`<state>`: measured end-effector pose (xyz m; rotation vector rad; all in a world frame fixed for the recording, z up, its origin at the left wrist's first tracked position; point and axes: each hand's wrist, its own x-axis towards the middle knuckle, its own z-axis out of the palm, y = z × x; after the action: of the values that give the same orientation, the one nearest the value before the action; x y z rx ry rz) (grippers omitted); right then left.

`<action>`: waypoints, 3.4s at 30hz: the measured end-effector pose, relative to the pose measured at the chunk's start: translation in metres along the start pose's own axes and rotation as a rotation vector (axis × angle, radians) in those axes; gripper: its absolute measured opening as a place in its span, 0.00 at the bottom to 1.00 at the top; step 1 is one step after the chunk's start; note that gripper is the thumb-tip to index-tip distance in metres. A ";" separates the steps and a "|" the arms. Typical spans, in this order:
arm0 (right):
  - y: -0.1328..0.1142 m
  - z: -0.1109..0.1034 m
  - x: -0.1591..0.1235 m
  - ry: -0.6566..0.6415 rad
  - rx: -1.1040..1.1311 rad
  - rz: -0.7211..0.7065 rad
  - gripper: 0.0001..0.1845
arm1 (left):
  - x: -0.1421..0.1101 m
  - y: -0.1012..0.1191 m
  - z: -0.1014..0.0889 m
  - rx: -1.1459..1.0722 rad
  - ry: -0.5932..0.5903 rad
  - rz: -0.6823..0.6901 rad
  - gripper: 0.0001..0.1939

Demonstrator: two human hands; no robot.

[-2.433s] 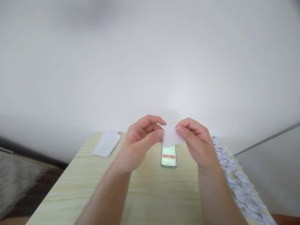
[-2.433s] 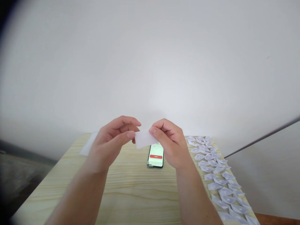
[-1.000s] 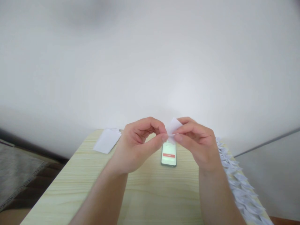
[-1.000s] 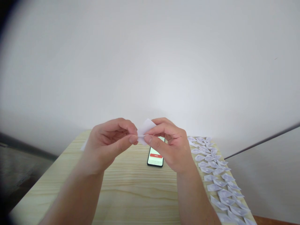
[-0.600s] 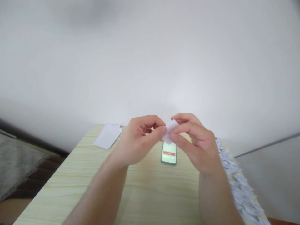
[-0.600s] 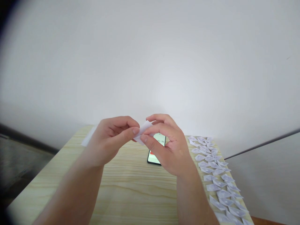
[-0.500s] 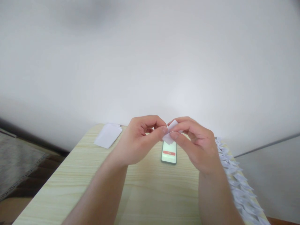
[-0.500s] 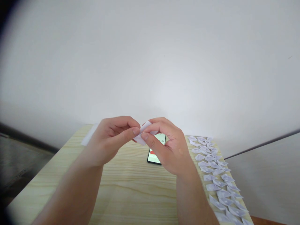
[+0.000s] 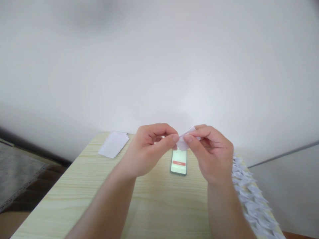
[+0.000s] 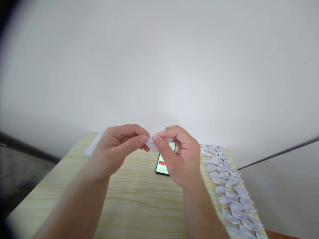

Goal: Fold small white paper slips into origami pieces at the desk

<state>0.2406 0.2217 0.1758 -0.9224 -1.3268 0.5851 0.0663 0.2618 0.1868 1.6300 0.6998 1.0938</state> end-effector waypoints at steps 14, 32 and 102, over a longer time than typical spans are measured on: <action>0.000 0.005 0.000 0.098 0.006 -0.057 0.05 | -0.002 0.000 0.006 0.100 0.075 0.036 0.06; 0.004 0.002 0.002 0.073 0.141 0.057 0.18 | -0.003 -0.004 0.004 0.080 0.038 0.006 0.08; 0.003 -0.020 0.008 -0.300 0.379 0.342 0.08 | -0.005 0.002 -0.001 -0.166 0.069 0.080 0.06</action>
<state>0.2617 0.2257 0.1779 -0.7678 -1.2646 1.2344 0.0632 0.2573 0.1871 1.4951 0.5767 1.2375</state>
